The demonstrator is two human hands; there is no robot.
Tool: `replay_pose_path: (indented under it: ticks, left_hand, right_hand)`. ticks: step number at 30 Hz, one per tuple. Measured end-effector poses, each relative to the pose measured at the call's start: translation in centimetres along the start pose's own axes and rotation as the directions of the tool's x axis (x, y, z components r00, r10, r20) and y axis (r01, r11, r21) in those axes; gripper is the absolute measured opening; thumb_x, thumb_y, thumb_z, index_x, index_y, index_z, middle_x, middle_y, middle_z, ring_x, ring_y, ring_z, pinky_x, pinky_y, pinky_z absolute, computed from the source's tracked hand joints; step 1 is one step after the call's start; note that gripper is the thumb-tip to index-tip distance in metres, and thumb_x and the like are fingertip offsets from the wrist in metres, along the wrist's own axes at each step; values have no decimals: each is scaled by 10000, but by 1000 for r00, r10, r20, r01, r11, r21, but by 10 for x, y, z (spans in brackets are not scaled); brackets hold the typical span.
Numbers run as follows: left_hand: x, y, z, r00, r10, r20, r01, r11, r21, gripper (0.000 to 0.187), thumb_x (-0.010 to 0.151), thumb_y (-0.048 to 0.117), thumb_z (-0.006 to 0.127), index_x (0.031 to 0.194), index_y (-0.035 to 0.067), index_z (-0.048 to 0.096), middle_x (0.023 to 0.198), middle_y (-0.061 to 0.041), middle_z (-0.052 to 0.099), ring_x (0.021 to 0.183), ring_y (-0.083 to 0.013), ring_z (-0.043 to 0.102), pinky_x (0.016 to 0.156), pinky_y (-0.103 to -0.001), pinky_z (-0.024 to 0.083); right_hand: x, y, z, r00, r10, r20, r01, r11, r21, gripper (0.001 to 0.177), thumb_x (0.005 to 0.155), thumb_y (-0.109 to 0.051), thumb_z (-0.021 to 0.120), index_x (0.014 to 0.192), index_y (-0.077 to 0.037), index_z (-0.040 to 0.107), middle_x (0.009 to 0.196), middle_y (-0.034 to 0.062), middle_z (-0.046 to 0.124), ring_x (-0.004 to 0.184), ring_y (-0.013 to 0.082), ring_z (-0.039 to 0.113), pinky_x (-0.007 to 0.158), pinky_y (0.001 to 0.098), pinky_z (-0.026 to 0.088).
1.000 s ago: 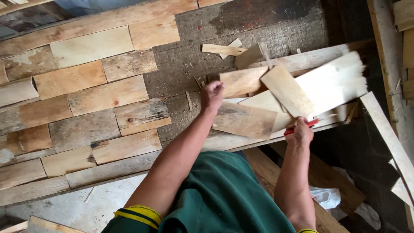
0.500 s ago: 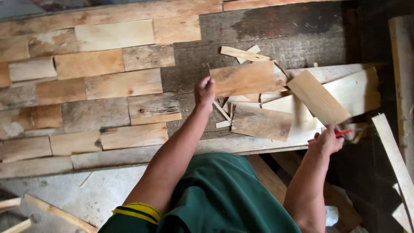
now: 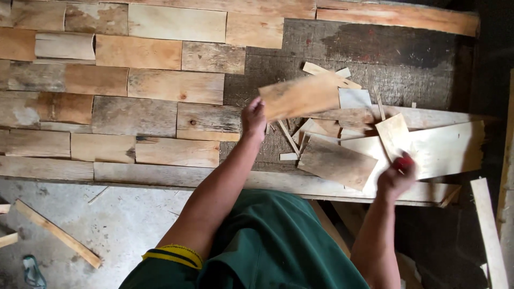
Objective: Cutting and arranging thin wood tiles to create a decorative mosaic pattern on a board.
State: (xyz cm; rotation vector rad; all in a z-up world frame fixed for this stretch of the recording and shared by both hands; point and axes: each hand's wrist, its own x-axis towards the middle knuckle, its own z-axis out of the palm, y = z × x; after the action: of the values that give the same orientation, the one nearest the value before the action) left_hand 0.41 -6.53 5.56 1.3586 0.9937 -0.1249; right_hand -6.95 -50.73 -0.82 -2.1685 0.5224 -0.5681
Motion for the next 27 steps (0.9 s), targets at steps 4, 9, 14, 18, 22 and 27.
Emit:
replay_pose_path:
  ticks: [4,9,14,18,22,27]
  left_hand:
    - [11,26,-22,995,93,-36,-99,975,-198,353,1056,272,513,1289,74,690,991,-60,757,862,-135,754,625,-170,651]
    - [83,3,-50,958,175,-226,-245,910,-335,334,1035,195,558,1295,32,690,981,-65,744,747,-130,650,522,-227,539]
    - [113,0,-59,869,431,-242,-493,790,-363,349,1082,131,609,1398,-16,641,996,-11,683,795,-61,563,642,-217,489]
    - [109,17,-48,920,304,-246,-376,859,-346,349,1053,131,625,1374,3,668,875,-31,637,677,-126,459,541,-282,400]
    - [129,24,-20,865,446,-231,-499,811,-305,288,1047,103,621,1301,-18,680,1073,-6,731,917,-71,611,785,-213,498]
    - [158,33,24,845,507,-171,-532,831,-164,249,1043,100,640,1256,2,722,1084,-51,751,946,-98,637,825,-222,520]
  right_hand:
    - [19,-103,59,910,-188,369,195,981,19,285,958,10,617,1211,-67,725,1178,125,683,1098,276,627,954,349,514]
    - [66,-200,139,578,-390,717,606,793,-57,312,999,-170,644,1302,-147,715,1354,91,663,1272,311,581,1058,443,470]
    - [107,-181,222,419,-438,796,757,653,-39,394,1006,-254,610,1375,-115,610,1492,118,558,1396,308,460,1171,508,301]
    - [112,-210,219,414,-257,873,674,732,-103,476,993,-302,557,1445,-158,525,1531,104,491,1396,296,441,1186,537,224]
    - [107,-234,195,322,-207,924,709,699,-90,352,1047,-340,505,1371,-245,604,1511,34,547,1317,277,537,1189,567,226]
    - [112,-199,191,347,-388,854,736,677,8,187,1007,-238,612,1119,-167,746,1130,70,773,1098,280,703,1066,439,537]
